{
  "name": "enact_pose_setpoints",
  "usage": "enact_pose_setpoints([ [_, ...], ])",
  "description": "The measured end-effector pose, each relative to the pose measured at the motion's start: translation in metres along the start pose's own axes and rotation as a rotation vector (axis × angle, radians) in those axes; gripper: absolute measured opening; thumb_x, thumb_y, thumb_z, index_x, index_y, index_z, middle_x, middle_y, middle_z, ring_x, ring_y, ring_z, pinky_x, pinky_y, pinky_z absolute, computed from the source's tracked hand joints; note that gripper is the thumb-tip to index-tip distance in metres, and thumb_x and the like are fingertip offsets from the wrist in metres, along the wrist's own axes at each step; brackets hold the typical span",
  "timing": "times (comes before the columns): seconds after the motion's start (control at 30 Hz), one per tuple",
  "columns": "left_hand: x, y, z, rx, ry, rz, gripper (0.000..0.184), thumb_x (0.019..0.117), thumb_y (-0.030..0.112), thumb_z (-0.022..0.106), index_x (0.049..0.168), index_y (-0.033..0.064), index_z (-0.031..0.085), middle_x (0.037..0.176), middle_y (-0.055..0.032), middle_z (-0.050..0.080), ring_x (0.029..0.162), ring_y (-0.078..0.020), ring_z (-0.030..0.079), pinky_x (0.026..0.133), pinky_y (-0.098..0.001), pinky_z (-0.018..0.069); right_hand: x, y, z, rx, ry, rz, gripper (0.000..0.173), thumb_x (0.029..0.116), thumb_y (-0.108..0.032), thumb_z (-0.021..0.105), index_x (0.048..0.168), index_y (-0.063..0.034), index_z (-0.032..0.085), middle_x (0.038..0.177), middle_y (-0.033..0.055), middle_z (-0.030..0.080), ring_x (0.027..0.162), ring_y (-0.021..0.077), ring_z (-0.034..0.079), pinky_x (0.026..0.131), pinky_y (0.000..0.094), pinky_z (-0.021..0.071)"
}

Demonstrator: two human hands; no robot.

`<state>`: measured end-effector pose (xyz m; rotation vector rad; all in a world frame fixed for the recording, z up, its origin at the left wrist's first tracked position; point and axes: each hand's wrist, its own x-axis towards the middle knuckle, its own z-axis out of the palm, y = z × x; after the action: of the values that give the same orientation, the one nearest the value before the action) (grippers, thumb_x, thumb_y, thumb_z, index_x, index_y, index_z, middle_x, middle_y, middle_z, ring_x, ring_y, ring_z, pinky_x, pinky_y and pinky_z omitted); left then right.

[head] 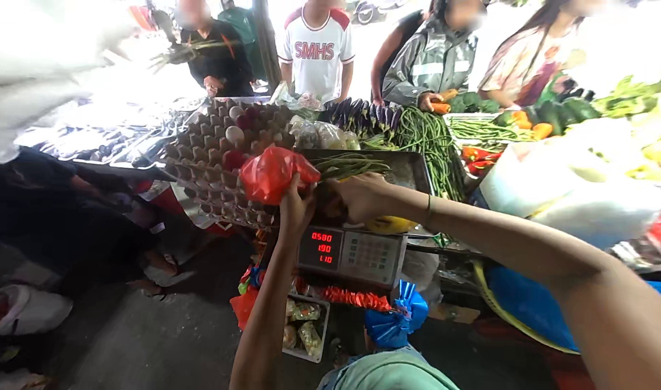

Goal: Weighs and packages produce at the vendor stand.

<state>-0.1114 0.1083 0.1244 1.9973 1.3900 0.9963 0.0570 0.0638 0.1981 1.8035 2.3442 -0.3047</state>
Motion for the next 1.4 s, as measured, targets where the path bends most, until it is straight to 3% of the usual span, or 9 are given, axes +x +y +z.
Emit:
enact_pose_setpoints([
  [0.17,-0.026,0.002,-0.006,-0.191,0.010,0.019,0.054,0.0896,0.022,0.078,0.136,0.0025,0.059,0.107,-0.0106,0.074,0.097,-0.0153,0.073,0.088,-0.0378,0.0597,-0.018,-0.005,0.002,0.013,-0.005,-0.038,0.071,0.0796,-0.024,0.082,0.142,-0.0122,0.050,0.095,0.0132,0.069,0.091,0.0354,0.067,0.077,0.0579,0.0520],
  [0.3,-0.027,0.014,-0.022,-0.241,0.091,0.073,0.046,0.0950,0.031,0.072,0.128,0.0016,0.059,0.095,-0.0054,0.070,0.077,-0.0083,0.065,0.070,-0.0277,0.0545,-0.026,0.012,0.005,0.064,0.028,-0.066,0.064,0.0809,-0.024,0.078,0.140,-0.0178,0.053,0.090,0.0109,0.069,0.088,0.0338,0.068,0.076,0.0564,0.0509],
  [0.43,0.001,0.022,-0.048,-0.001,0.382,-0.064,0.077,0.0998,0.039,0.064,0.154,-0.0047,0.032,0.145,-0.0301,0.049,0.130,-0.0366,0.055,0.108,-0.0533,0.0458,-0.041,0.046,0.003,0.262,0.194,-0.067,0.054,0.0795,-0.029,0.078,0.130,-0.0277,0.062,0.084,0.0037,0.071,0.079,0.0279,0.069,0.068,0.0564,0.0519],
  [0.5,0.018,0.028,-0.048,0.098,0.457,-0.052,0.078,0.1002,0.041,0.062,0.155,-0.0051,0.030,0.144,-0.0330,0.048,0.132,-0.0427,0.053,0.108,-0.0579,0.0436,-0.050,0.066,0.001,0.372,0.333,-0.069,0.052,0.0735,-0.033,0.080,0.123,-0.0281,0.064,0.078,-0.0005,0.068,0.072,0.0220,0.067,0.061,0.0519,0.0516],
  [0.67,0.063,0.036,-0.012,0.168,0.002,0.133,0.073,0.0975,0.019,0.067,0.153,-0.0091,0.029,0.150,-0.0342,0.042,0.130,-0.0450,0.054,0.107,-0.0557,0.0472,-0.065,0.104,0.000,0.775,0.538,-0.158,0.056,0.0706,-0.026,0.086,0.122,-0.0256,0.064,0.094,-0.0117,0.074,0.082,0.0001,0.071,0.072,0.0256,0.0625],
  [0.77,0.097,0.033,0.005,0.248,-0.277,0.254,0.079,0.0888,-0.001,0.072,0.155,-0.0068,0.028,0.159,-0.0323,0.031,0.133,-0.0445,0.053,0.108,-0.0525,0.0478,-0.073,0.119,0.006,0.924,0.607,-0.230,0.060,0.0706,-0.025,0.086,0.126,-0.0215,0.063,0.095,-0.0085,0.075,0.082,0.0035,0.072,0.073,0.0253,0.0631],
  [0.93,0.121,0.031,0.009,0.270,-0.638,0.262,0.086,0.0878,0.016,0.081,0.153,-0.0059,0.030,0.150,-0.0305,0.041,0.125,-0.0364,0.060,0.106,-0.0456,0.0510,-0.107,0.135,0.015,1.015,0.744,-0.328,0.064,0.0744,-0.025,0.085,0.133,-0.0199,0.059,0.105,-0.0050,0.074,0.089,0.0079,0.072,0.078,0.0269,0.0636],
  [1.1,0.115,0.047,0.018,0.392,-0.741,0.297,0.089,0.0850,0.008,0.080,0.156,-0.0044,0.028,0.157,-0.0326,0.033,0.143,-0.0432,0.042,0.116,-0.0509,0.0380,-0.149,0.142,0.021,0.966,0.863,-0.331,0.066,0.0765,-0.030,0.086,0.136,-0.0246,0.058,0.121,-0.0081,0.069,0.102,0.0060,0.069,0.088,0.0261,0.0608],
  [1.4,0.107,0.009,-0.019,-0.004,-0.069,0.358,0.087,0.0842,0.026,0.080,0.150,-0.0093,0.035,0.138,-0.0280,0.055,0.123,-0.0296,0.062,0.102,-0.0419,0.0552,-0.204,0.143,0.052,0.909,0.940,-0.264,0.070,0.0748,-0.024,0.087,0.137,-0.0128,0.057,0.126,0.0001,0.067,0.111,0.0142,0.067,0.098,0.0341,0.0580],
])
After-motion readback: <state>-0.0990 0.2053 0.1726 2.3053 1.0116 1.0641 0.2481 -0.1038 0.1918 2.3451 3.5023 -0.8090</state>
